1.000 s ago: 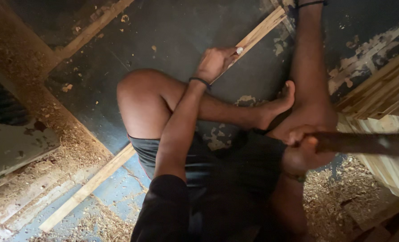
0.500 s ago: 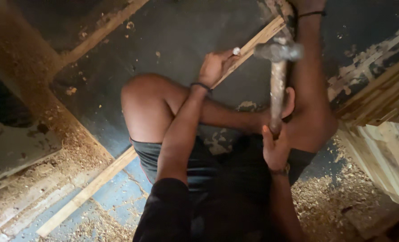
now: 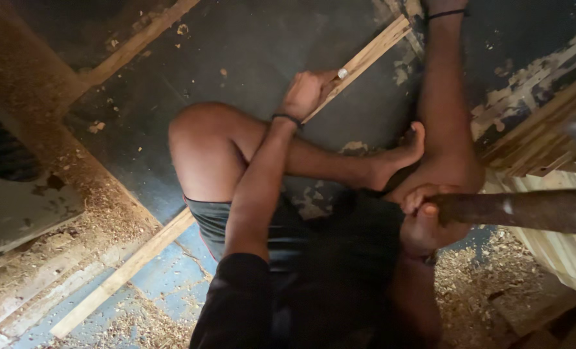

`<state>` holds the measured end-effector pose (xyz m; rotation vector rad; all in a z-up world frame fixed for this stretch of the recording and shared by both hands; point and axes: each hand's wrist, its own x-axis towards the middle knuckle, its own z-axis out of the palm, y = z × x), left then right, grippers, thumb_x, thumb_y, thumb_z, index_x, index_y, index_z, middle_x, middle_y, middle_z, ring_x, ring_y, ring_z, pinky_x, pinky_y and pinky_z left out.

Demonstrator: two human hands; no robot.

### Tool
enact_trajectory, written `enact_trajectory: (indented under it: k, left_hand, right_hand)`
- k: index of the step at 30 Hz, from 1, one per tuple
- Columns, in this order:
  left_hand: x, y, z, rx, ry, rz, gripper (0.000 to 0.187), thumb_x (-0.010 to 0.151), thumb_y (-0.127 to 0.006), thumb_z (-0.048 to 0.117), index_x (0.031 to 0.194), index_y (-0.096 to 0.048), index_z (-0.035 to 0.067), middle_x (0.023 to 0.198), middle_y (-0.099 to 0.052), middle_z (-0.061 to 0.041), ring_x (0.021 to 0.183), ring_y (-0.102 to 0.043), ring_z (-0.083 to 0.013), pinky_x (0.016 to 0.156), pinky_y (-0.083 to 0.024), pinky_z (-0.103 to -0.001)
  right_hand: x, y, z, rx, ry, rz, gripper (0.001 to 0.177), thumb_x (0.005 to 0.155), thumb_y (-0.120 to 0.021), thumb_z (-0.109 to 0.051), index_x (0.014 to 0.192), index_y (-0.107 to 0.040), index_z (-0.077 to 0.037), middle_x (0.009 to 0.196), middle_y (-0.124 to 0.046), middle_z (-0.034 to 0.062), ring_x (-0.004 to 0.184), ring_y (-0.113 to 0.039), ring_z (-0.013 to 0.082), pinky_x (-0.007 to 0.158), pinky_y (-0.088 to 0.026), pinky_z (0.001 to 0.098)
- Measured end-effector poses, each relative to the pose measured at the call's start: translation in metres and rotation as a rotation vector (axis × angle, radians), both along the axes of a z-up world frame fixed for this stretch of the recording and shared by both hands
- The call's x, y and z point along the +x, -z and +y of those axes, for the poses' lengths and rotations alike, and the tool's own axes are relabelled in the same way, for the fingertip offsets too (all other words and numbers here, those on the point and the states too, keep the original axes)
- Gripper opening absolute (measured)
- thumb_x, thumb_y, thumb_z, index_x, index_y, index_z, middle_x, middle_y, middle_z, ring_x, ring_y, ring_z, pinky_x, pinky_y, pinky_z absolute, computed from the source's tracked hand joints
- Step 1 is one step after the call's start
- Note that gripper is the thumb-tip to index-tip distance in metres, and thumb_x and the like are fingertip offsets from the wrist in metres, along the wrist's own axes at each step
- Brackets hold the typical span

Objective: The person sits on the floor and repeatedly hammers a nail into a small wooden block. They hold the nail with their left hand and strike it with a hammer in their right hand, continuing the action until the nail is driven into the wood.

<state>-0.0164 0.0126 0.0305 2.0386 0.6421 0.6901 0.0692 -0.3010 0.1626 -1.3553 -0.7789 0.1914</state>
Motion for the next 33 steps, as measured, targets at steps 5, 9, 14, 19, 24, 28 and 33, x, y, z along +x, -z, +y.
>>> enact_trajectory:
  k: [5,9,14,19,24,28,33]
  left_hand:
    - [0.001,0.000,0.000,0.011,0.024,0.011,0.018,0.097,-0.066,0.018,0.111,-0.075,0.010,0.095,-0.072,-0.021,0.087,-0.071,-0.0400,0.074,-0.056,-0.047]
    - [0.002,0.009,0.002,0.071,0.022,-0.016,0.021,0.099,-0.065,0.021,0.112,-0.074,0.008,0.099,-0.073,-0.020,0.089,-0.071,-0.0396,0.076,-0.057,-0.047]
    - [0.009,0.039,0.005,0.273,0.039,0.001,0.026,0.091,-0.066,0.024,0.107,-0.074,0.005,0.095,-0.074,-0.019,0.085,-0.071,-0.0402,0.070,-0.055,-0.049]
    - [0.012,0.048,0.003,0.147,-0.024,0.193,0.016,0.097,-0.067,0.022,0.101,-0.075,0.009,0.095,-0.073,-0.018,0.087,-0.072,-0.0379,0.076,-0.056,-0.045]
    - [0.006,0.013,0.003,-0.039,-0.086,-0.058,0.020,0.094,-0.070,0.019,0.111,-0.074,0.008,0.096,-0.071,-0.022,0.086,-0.071,-0.0398,0.072,-0.057,-0.044]
    - [0.005,0.013,0.005,-0.019,-0.038,-0.059,0.018,0.095,-0.067,0.013,0.111,-0.074,0.009,0.099,-0.073,-0.020,0.090,-0.073,-0.0385,0.077,-0.058,-0.044]
    - [0.008,0.017,0.005,-0.012,-0.008,-0.042,0.022,0.094,-0.066,0.011,0.115,-0.072,0.008,0.100,-0.073,-0.022,0.090,-0.073,-0.0384,0.078,-0.058,-0.044]
  right_hand:
    - [0.012,0.023,-0.003,-0.163,0.137,-0.302,0.047,0.105,-0.066,-0.024,0.142,-0.053,0.001,0.111,-0.061,0.0199,0.092,-0.062,0.0269,0.080,-0.051,0.0367]
    - [0.003,0.042,0.003,-0.604,-0.010,-0.348,0.053,0.111,-0.066,-0.030,0.140,-0.047,0.010,0.119,-0.064,0.0269,0.103,-0.065,0.0409,0.088,-0.054,0.0444]
    - [0.002,0.049,0.006,-1.035,-0.061,-0.494,0.049,0.105,-0.064,-0.041,0.127,-0.060,0.003,0.100,-0.067,0.0272,0.090,-0.065,0.0481,0.073,-0.051,0.0489]
    - [-0.010,0.052,-0.018,-0.840,-0.027,-0.261,0.041,0.106,-0.067,-0.036,0.121,-0.060,0.001,0.085,-0.062,0.0149,0.074,-0.061,0.0305,0.068,-0.050,0.0405]
    - [-0.013,0.037,-0.015,-0.570,-0.053,0.268,0.032,0.105,-0.068,-0.027,0.115,-0.055,0.000,0.072,-0.054,0.0030,0.057,-0.049,0.0120,0.050,-0.040,0.0280]
    - [-0.013,0.001,0.001,-0.387,0.008,0.394,0.027,0.102,-0.066,-0.019,0.117,-0.052,-0.002,0.078,-0.057,0.0028,0.057,-0.051,0.0119,0.049,-0.042,0.0262]
    - [-0.012,-0.029,0.012,-0.097,0.041,0.216,0.029,0.105,-0.066,-0.017,0.126,-0.051,-0.002,0.078,-0.058,0.0085,0.058,-0.051,0.0143,0.053,-0.043,0.0277]
